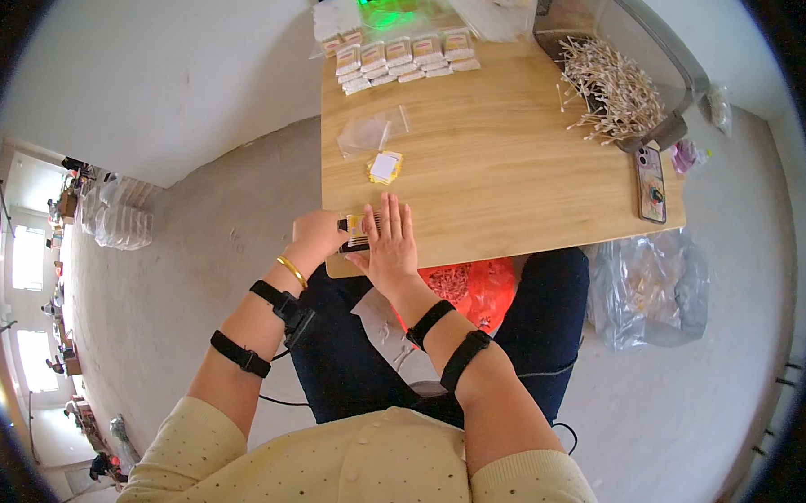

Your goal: The person is counting cotton swabs and placing them into small clear plastic bags.

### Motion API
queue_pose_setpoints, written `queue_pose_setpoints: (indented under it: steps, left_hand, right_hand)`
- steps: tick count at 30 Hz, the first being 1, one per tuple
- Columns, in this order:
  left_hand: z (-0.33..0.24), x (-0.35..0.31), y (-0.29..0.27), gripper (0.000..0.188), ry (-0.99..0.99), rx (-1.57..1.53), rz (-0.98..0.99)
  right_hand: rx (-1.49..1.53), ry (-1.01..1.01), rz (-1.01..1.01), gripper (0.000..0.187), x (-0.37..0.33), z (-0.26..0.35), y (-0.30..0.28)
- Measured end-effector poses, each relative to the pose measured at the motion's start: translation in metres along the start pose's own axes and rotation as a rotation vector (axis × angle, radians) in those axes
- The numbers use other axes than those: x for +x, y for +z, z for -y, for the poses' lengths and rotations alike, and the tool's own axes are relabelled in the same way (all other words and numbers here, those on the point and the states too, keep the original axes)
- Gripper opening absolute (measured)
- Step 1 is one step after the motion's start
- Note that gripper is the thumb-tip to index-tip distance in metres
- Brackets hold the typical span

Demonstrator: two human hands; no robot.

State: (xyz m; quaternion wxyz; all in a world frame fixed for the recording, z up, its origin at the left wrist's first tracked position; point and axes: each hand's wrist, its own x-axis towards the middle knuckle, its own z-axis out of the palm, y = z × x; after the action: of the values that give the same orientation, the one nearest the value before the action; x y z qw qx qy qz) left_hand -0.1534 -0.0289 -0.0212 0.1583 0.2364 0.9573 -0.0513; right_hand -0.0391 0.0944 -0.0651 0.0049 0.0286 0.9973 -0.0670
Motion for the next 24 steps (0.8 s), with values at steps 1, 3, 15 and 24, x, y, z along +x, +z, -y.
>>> queue_pose_setpoints:
  steps: [1, 3, 15, 24]
  left_hand:
    - [0.005, 0.0, 0.0, 0.029, -0.004, -0.045, 0.016]
    - [0.014, -0.002, -0.001, 0.029, -0.012, -0.135, 0.05]
    - [0.034, -0.004, 0.009, 0.027, -0.067, -0.38, 0.051]
    - [0.031, -0.009, 0.005, 0.026, -0.037, -0.41, 0.012]
  right_hand:
    - [0.01, -0.005, -0.001, 0.097, 0.0, 0.0, 0.0]
    - [0.032, -0.018, -0.002, 0.095, 0.0, -0.001, 0.0]
    - [0.055, -0.071, -0.014, 0.094, 0.002, 0.009, 0.006]
    - [0.004, -0.05, 0.028, 0.093, 0.003, 0.02, 0.004]
